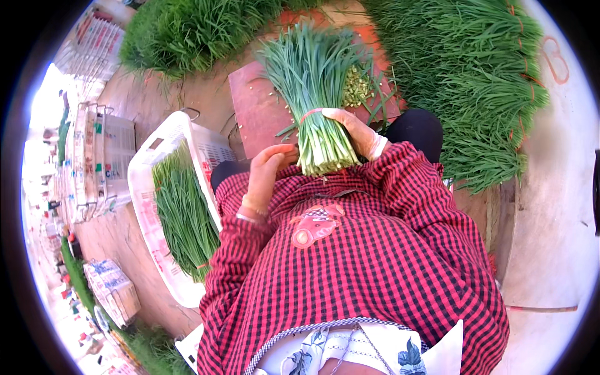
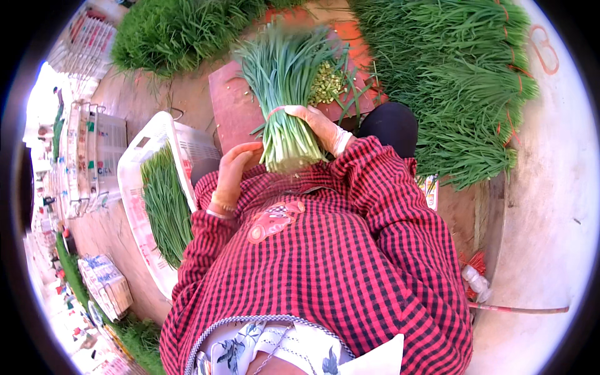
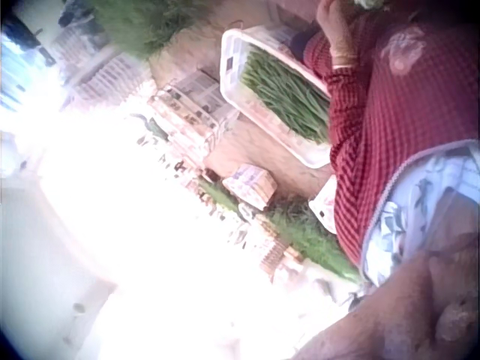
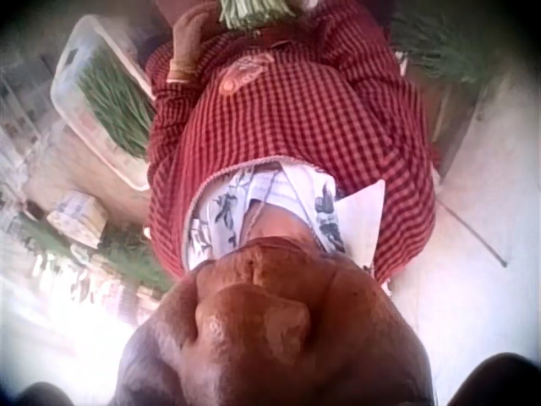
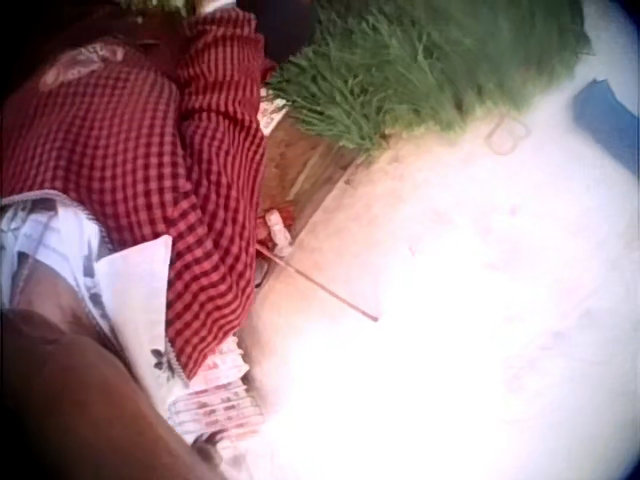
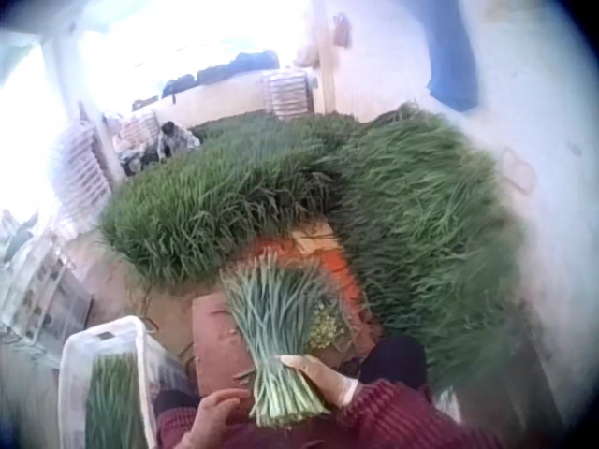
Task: The person trims the root ends of bundles of chives using a knife, removes loose leaves by hand, and places the finished bundles into a plastic crate.
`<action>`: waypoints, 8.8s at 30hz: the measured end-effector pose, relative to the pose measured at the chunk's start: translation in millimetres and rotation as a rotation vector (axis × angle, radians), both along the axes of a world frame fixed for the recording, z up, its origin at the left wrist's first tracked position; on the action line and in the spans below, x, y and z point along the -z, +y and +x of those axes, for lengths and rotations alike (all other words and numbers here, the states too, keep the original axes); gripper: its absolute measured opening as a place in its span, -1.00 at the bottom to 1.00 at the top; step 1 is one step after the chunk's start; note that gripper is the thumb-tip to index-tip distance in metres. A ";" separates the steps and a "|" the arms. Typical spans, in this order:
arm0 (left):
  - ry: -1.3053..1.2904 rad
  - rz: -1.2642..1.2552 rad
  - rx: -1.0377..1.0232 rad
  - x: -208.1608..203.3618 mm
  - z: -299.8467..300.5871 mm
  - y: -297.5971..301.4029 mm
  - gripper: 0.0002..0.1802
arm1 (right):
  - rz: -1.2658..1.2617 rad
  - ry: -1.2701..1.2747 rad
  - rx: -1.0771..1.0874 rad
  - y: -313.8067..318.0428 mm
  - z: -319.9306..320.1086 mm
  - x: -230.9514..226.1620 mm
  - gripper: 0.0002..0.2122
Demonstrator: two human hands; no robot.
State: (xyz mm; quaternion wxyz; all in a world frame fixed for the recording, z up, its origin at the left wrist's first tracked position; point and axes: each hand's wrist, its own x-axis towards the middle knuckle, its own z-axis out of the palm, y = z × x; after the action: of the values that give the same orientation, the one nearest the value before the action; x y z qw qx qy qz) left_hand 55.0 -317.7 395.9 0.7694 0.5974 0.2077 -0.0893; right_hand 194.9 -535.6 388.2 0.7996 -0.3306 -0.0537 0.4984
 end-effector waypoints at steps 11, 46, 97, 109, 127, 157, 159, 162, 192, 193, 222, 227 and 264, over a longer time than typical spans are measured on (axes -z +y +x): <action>-0.492 -0.966 -0.087 -19.8 80.7 -8.3 -0.37 | -0.430 -0.833 -0.307 6.5 -10.7 -70.7 -0.42; -0.539 -0.235 -0.537 -103.7 68.5 -31.1 -0.56 | -0.561 -1.029 0.325 -10.3 -4.2 -158.1 -0.79; -0.501 -0.138 -0.488 -85.8 57.0 -21.7 -0.62 | -0.950 -2.075 1.089 -45.1 51.7 -167.3 -0.82; -0.348 0.151 -0.059 -102.8 86.6 -20.3 -0.49 | -0.433 -0.589 0.390 11.2 -25.6 -14.5 -0.39; -0.269 -0.207 -0.272 -76.5 116.5 1.2 -0.64 | -0.157 -0.713 0.229 41.5 1.2 -115.7 -0.33; -0.361 -0.587 -0.286 -64.0 61.4 13.7 -0.57 | -0.565 -0.796 0.763 -23.4 77.1 -141.4 -0.38; -0.335 -0.540 -0.309 -67.0 63.8 10.1 -0.55 | -0.753 -1.145 0.953 -38.5 80.7 -149.5 -0.43; -0.344 -0.464 -0.357 -67.0 54.9 14.0 -0.55 | -0.806 -1.878 1.018 -15.3 48.5 -193.1 -0.84; -0.379 -0.355 -0.347 -70.9 55.6 18.2 -0.54 | -0.635 -1.979 0.719 0.1 47.0 -205.5 -0.80; -0.389 -0.339 -0.337 -74.3 54.7 16.5 -0.54 | -0.739 -1.936 0.602 2.7 43.3 -206.8 -0.80; -0.516 -0.155 -0.352 -110.6 57.7 -19.6 -0.55 | -0.531 -2.486 0.362 48.0 -14.0 -200.9 -0.67; -0.469 -0.391 -0.391 -119.0 49.1 -9.8 -0.56 | -0.934 -2.426 0.187 25.5 27.5 -184.5 -0.60; -0.457 -0.259 -0.527 -95.7 53.6 -6.9 -0.62 | -0.444 -0.930 0.395 60.5 1.0 -168.2 -0.79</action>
State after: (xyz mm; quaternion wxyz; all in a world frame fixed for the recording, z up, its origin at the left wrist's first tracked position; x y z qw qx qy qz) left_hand 108.5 -324.6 491.6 0.8616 0.4258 0.1644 0.2221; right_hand 195.8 -475.1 556.5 0.6810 -0.6804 -0.2318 0.1400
